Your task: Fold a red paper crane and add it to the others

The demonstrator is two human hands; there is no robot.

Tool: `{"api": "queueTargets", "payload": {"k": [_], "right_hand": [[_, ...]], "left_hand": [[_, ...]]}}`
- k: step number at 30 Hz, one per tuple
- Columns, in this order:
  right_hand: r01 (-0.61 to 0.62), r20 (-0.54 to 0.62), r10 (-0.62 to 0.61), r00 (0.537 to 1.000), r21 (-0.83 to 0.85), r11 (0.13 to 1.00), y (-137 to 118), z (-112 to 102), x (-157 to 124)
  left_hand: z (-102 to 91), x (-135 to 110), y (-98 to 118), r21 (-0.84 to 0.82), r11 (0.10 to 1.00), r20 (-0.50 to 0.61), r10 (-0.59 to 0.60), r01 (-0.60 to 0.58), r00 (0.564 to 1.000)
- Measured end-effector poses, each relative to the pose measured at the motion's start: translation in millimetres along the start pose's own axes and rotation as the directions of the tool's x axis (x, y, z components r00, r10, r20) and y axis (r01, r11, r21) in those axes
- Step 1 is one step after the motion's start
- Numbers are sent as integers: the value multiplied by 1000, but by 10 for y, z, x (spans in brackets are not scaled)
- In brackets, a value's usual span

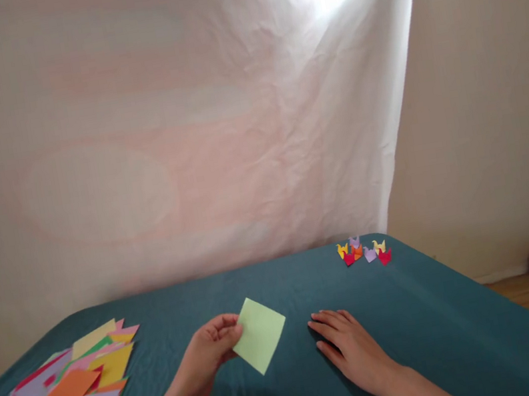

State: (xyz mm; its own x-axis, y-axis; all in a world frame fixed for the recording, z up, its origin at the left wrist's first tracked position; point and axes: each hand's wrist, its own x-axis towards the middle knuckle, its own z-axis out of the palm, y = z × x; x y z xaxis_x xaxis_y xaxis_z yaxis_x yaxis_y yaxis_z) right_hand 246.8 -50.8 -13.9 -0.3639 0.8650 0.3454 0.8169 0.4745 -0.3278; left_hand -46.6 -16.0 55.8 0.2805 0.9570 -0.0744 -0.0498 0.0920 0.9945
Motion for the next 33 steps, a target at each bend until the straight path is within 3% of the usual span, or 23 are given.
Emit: {"api": "queueTargets", "payload": {"k": [4, 8, 11, 13, 14, 16, 18, 21, 27, 33], "right_hand": [[46, -45, -45, 998, 30, 998, 27, 0, -2], [79, -65, -75, 995, 60, 995, 31, 3, 1], [86, -47, -84, 995, 53, 995, 9, -14, 11], [86, -42, -84, 996, 52, 995, 0, -24, 19], [85, -38, -83, 996, 54, 995, 1, -24, 21], [79, -29, -78, 997, 58, 995, 13, -14, 20], [62, -14, -61, 998, 57, 996, 28, 4, 12], [6, 15, -6, 1000, 43, 999, 12, 2, 13], [-16, 172, 7, 985, 55, 998, -316, -131, 171], [-22, 142, -2, 990, 170, 985, -581, -19, 268]], "left_hand": [[139, -13, -278, 25, 999, 58, -39, 38, 998], [100, 17, -463, 332, 942, 47, 41, -55, 998], [75, -63, -456, 598, 777, 67, 193, -194, 979], [64, -159, -388, 739, 602, 174, 264, -303, 949], [60, -211, -344, 777, 531, 242, 245, -339, 939], [64, -307, -254, 809, 454, 360, 116, -372, 926], [84, -373, -180, 839, 412, 397, -16, -356, 918], [126, -396, -127, 863, 345, 419, -83, -369, 904], [93, -278, -274, 876, 283, 414, -26, -391, 910], [2, -179, -534, 841, 230, 476, 118, -490, 871]]}}
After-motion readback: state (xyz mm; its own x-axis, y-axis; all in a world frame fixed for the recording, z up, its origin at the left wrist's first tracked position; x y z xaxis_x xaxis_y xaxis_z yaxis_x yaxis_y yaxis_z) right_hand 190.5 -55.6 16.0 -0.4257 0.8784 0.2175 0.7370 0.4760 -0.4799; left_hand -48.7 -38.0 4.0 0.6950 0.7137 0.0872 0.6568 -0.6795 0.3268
